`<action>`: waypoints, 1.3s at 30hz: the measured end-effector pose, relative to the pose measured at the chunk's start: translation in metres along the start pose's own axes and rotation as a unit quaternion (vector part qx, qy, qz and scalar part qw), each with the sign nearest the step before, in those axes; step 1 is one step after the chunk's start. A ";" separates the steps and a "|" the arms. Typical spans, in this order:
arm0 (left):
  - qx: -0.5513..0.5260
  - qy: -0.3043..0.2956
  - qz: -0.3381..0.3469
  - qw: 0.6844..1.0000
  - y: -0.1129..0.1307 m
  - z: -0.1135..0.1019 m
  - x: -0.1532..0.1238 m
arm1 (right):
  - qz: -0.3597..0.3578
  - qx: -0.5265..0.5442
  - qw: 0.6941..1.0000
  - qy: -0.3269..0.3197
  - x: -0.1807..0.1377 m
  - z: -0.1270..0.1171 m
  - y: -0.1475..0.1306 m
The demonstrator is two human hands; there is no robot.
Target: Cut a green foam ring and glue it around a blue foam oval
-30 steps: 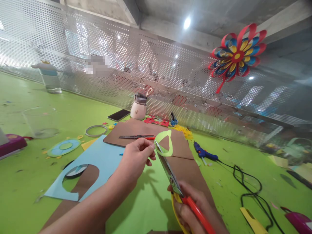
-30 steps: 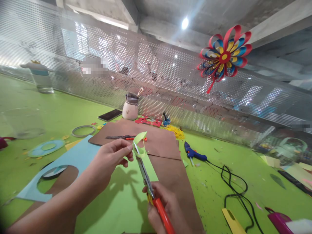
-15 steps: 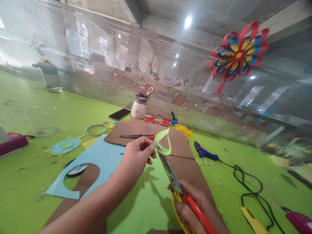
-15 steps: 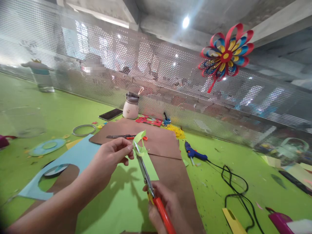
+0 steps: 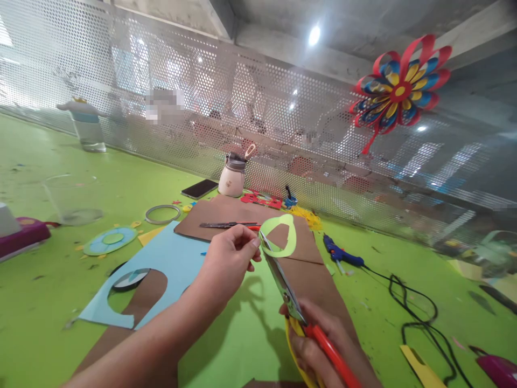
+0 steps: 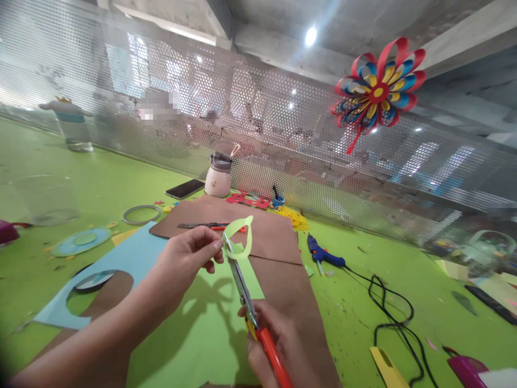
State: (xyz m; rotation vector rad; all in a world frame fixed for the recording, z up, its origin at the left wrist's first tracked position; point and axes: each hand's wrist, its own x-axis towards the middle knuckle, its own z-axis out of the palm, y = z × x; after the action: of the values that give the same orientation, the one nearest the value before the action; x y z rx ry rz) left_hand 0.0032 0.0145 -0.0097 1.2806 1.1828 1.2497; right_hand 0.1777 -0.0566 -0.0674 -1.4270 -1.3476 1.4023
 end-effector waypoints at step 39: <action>-0.015 -0.001 0.019 1.000 -0.004 0.002 -0.001 | -0.057 -0.096 0.992 0.063 -0.002 0.005 -0.008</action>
State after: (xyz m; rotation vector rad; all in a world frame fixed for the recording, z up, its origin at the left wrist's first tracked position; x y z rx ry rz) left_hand 0.0050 0.0135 -0.0140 1.2871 1.1389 1.2879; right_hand 0.1713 -0.0581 -0.0603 -1.5103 -1.4899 1.1153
